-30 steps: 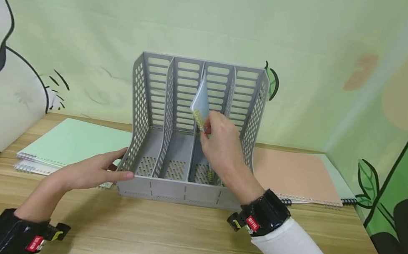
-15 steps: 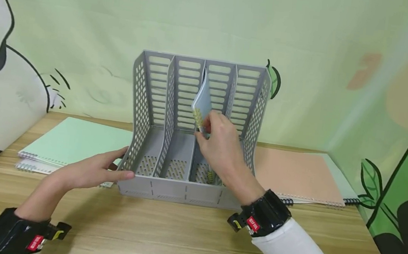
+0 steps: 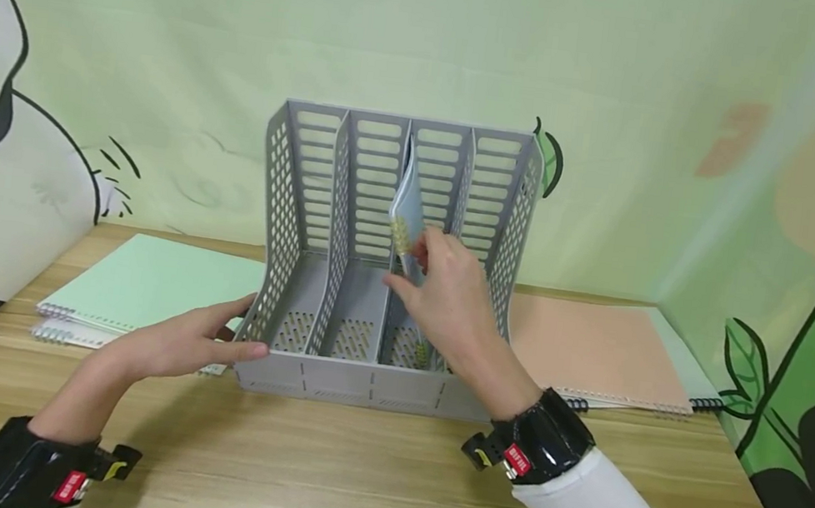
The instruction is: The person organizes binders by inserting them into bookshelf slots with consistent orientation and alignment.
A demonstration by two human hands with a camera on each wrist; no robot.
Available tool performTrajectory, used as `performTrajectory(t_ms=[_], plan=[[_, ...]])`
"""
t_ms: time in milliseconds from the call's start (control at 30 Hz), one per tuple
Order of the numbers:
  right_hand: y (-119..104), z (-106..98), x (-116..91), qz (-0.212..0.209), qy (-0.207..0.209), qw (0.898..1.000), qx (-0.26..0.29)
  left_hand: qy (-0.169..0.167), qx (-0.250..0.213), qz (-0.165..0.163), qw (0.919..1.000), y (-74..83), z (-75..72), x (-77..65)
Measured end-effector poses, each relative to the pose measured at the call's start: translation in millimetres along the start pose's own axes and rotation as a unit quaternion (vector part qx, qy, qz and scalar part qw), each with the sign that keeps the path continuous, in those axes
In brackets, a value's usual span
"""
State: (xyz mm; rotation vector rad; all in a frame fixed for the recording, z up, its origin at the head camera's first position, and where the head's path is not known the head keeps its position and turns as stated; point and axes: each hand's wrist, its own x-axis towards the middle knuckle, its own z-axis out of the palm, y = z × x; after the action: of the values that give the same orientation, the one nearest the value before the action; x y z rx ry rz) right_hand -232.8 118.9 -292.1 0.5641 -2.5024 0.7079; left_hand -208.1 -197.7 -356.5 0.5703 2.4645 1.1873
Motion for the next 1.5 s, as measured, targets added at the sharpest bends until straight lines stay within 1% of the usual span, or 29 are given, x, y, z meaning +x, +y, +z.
performTrajectory(t_ms=[300,500,700,1067,1200,1500], plan=[[-2.3,-10.9,-7.6,0.06,-0.039,0.997,0.001,-0.002,0.003,0.005,1.0,0.9,-0.2,-2.0],[2.4,-19.0,-11.9,0.071,-0.047,0.996,0.003,0.0,-0.001,0.003,1.0,0.3,0.2,-0.8],[9.5,-27.1,-18.5,0.072,-0.054,0.996,0.0,-0.001,-0.003,0.002,1.0,-0.1,0.0,-0.5],[27.1,-38.8,-30.1,0.078,-0.044,0.996,0.009,0.0,0.005,-0.003,1.0,-0.4,-0.1,-3.7],[30.8,-43.7,-36.9,0.081,-0.039,0.996,0.006,-0.002,-0.004,0.005,1.0,0.3,-0.2,-2.7],[44.3,-49.2,-54.1,0.078,-0.008,0.997,0.002,-0.006,-0.019,0.01,0.9998,0.9,1.4,-0.1]])
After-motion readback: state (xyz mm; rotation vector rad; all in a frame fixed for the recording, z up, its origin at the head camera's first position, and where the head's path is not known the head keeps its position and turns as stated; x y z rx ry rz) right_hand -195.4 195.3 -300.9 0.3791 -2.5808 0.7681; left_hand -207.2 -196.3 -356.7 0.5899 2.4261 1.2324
